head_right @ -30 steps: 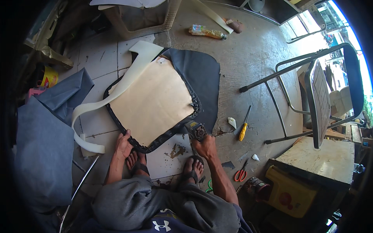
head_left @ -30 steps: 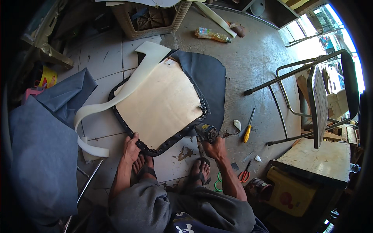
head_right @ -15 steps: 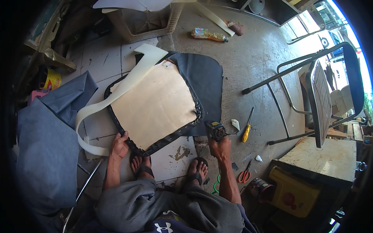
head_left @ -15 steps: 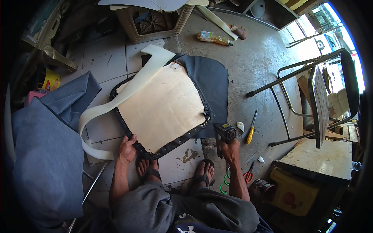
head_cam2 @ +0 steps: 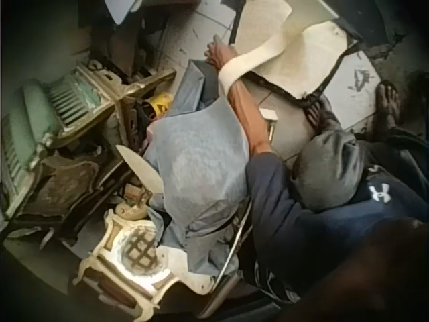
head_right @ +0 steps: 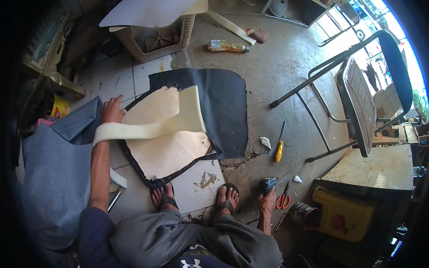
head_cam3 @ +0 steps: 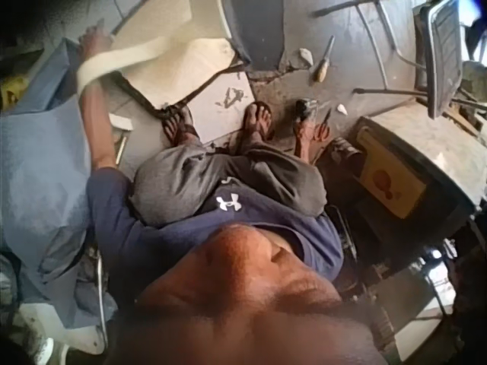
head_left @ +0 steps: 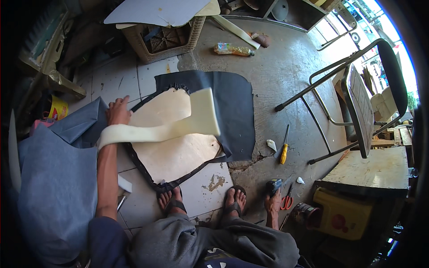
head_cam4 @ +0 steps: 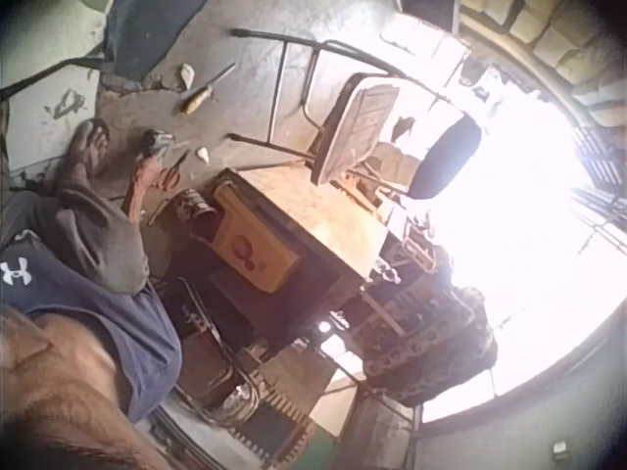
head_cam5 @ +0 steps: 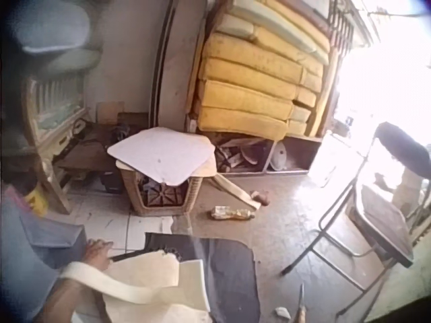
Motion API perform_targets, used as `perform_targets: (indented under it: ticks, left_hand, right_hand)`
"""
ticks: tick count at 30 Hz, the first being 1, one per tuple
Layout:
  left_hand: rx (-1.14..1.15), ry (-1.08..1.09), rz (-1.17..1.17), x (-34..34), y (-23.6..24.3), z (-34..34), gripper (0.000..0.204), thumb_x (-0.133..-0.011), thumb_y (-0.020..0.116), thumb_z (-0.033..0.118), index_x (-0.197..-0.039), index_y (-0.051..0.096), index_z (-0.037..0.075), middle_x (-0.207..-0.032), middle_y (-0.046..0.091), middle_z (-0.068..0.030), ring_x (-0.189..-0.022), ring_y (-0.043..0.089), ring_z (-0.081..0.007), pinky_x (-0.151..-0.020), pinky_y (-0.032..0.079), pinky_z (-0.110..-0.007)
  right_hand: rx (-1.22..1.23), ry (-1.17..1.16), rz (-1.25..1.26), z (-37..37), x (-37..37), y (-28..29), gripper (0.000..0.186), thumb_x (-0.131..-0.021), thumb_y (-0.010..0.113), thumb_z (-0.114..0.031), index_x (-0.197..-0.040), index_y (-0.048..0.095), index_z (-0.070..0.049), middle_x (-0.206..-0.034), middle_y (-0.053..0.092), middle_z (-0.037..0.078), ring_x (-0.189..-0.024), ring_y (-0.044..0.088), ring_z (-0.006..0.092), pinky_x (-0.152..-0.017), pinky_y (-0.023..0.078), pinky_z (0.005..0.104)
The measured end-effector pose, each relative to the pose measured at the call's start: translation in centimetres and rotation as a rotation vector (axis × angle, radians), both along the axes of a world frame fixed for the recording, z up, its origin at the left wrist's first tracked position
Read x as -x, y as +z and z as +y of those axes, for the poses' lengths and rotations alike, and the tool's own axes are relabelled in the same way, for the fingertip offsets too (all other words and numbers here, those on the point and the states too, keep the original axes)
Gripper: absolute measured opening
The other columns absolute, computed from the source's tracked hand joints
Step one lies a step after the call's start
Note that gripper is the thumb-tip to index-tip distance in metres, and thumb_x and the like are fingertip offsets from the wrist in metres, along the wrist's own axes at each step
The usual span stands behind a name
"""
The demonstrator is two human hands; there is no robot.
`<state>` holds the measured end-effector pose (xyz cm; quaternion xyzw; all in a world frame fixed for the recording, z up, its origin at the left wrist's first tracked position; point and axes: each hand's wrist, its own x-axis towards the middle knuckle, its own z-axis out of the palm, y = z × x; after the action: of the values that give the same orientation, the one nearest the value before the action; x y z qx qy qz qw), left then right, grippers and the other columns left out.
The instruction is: The person staples black fabric to a wooden chair seat, trims the excess material with scissors, and then attaches the seat to a metal folding chair frame using a screwdriver and screws.
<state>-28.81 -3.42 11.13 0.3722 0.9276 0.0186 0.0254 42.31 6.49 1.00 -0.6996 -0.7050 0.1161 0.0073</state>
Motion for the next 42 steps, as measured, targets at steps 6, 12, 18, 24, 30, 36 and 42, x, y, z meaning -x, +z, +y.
perform_targets:
  ticks: [6,12,18,24,30,36,42]
  left_hand:
    - [0.188,-0.578,-1.648,-5.7,7.0,1.9,0.11,-0.08,0.089,0.026,-0.168,0.024,0.025,-0.157,0.045,-0.0217,-0.133,0.058,-0.0338,-0.107,0.054,-0.046]
    - [-0.388,-0.393,-2.123,1.5,5.2,-3.0,0.07,-0.093,0.073,0.045,-0.147,0.038,0.017,-0.139,0.053,-0.025,-0.113,0.068,-0.0409,-0.093,0.059,-0.049]
    - [0.445,-0.119,-0.209,-2.0,-2.3,-6.0,0.032,-0.091,0.068,0.037,-0.094,0.073,0.006,-0.095,0.074,-0.0209,-0.087,0.072,-0.0401,-0.078,0.056,-0.052]
    - [0.24,-0.911,-1.673,-21.5,-2.2,-1.5,0.058,-0.092,0.079,0.041,-0.134,0.065,0.004,-0.128,0.07,-0.0128,-0.116,0.067,-0.0241,-0.099,0.053,-0.039]
    - [-0.333,-0.792,-0.528,-29.5,-8.4,5.3,0.095,-0.081,0.085,0.044,-0.158,0.038,0.016,-0.151,0.04,-0.0129,-0.137,0.044,-0.0345,-0.113,0.031,-0.058]
    - [-0.477,-0.782,-0.517,-29.8,-11.5,5.8,0.04,-0.083,0.076,0.023,-0.123,0.076,0.027,-0.124,0.062,-0.002,-0.115,0.058,-0.0225,-0.104,0.033,-0.047]
    - [-0.55,-0.684,-0.657,-29.5,-11.0,5.9,0.015,-0.077,0.082,0.02,-0.092,0.08,0.019,-0.107,0.071,0.0017,-0.101,0.065,-0.019,-0.099,0.038,-0.04]
  right_hand:
    - [0.223,0.168,-0.152,3.2,5.8,4.6,0.059,-0.087,0.076,-0.03,-0.136,0.062,-0.001,-0.114,0.068,0.027,-0.105,0.068,0.0435,-0.095,0.054,0.051]
    - [0.418,0.429,0.597,8.5,19.9,3.8,0.081,-0.09,0.077,-0.04,-0.154,0.045,-0.004,-0.115,0.07,0.022,-0.109,0.071,0.0352,-0.093,0.056,0.046]
    - [0.29,0.592,0.387,8.0,23.5,-0.7,0.038,-0.099,0.06,-0.037,-0.125,0.064,-0.009,-0.103,0.074,0.024,-0.092,0.072,0.0454,-0.08,0.058,0.0544]
    - [0.438,0.438,0.281,7.1,22.6,1.6,0.034,-0.097,0.061,-0.035,-0.098,0.071,-0.002,-0.089,0.07,0.027,-0.091,0.069,0.0476,-0.081,0.053,0.0544]
    - [0.513,0.359,0.382,4.9,22.3,3.5,0.035,-0.098,0.056,-0.035,-0.099,0.073,-0.005,-0.088,0.071,0.027,-0.089,0.069,0.0495,-0.082,0.055,0.0574]
    - [0.415,0.499,0.29,3.1,25.3,3.8,0.033,-0.097,0.057,-0.034,-0.099,0.073,-0.005,-0.086,0.07,0.027,-0.082,0.069,0.0491,-0.077,0.056,0.0567]
    - [0.684,0.428,0.55,3.8,21.0,5.2,0.032,-0.099,0.062,-0.034,-0.108,0.072,-0.005,-0.093,0.072,0.026,-0.094,0.07,0.0458,-0.083,0.055,0.0482]
